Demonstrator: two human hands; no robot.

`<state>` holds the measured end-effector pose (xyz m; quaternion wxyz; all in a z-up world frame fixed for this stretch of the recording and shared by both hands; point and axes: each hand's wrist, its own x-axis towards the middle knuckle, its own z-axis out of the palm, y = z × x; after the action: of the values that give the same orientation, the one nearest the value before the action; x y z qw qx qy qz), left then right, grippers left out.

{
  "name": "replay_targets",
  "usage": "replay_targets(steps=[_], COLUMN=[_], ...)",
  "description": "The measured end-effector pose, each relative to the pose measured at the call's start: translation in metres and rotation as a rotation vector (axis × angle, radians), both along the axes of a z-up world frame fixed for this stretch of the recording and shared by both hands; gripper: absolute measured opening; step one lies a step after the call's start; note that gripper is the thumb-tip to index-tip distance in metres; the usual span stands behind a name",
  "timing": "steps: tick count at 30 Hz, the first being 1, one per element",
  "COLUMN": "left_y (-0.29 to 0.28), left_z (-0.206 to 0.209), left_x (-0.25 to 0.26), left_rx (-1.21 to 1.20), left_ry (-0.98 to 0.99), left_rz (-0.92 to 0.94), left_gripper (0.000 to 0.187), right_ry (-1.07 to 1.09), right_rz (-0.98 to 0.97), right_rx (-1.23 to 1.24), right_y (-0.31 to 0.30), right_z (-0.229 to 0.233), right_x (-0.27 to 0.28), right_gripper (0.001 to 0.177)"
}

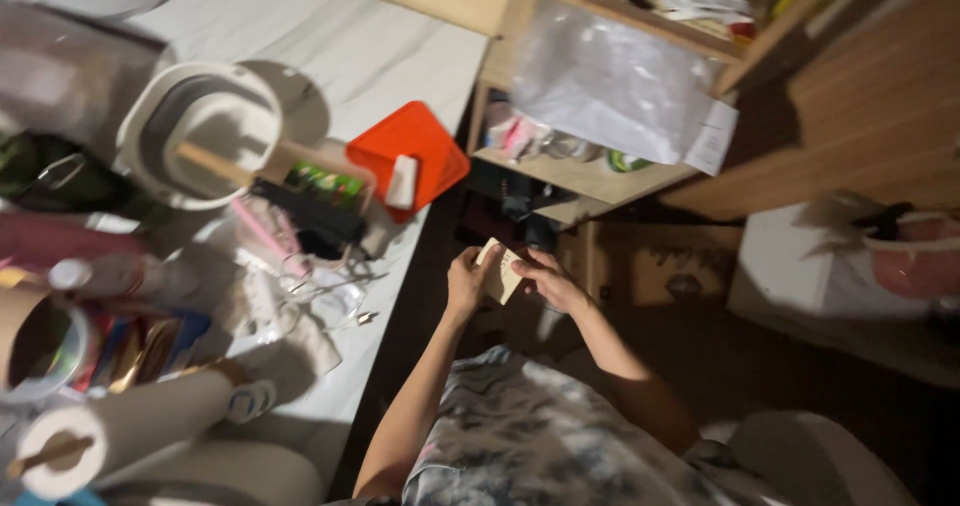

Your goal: The person organizes a cluttered countertop by picking up various items including wipes, bottles, and small containers, then placing them into an open drawer. The person repeatedly moves items between the counter and the drawer throughout the clip.

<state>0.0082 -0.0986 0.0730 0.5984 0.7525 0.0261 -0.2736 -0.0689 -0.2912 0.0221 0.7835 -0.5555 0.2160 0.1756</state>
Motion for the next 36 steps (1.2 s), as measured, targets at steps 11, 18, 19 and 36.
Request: replay_targets(steps=[11,18,19,36], left_y=[-0.057,-0.049,-0.053,-0.204], left_z=[-0.062,-0.1,-0.105,-0.139], left_x=[0.006,0.012,0.012,0.028], left_rx=[0.001,0.147,0.109,-0.442], left_ry=[-0.234,0.007,-0.054,0.212], left_rz=[0.204,0.122,0.097,-0.097], left_gripper=[0.036,0.033,0.026,0.051], right_ry=[0.101,0.078,0.023,-0.176], right_rz=[-0.349,-0.677,-0.709,-0.939], right_rx=[0.278,0.176,0.223,0.316], right_y=[-0.05,-0.073,-0.076,-0.115], right_z=[-0.074,-0.085,-0.084,-0.077], right_x=[-0.03,-0.019,-0.015,0.017], right_gripper=[0.028,0.033,0.032,0.028])
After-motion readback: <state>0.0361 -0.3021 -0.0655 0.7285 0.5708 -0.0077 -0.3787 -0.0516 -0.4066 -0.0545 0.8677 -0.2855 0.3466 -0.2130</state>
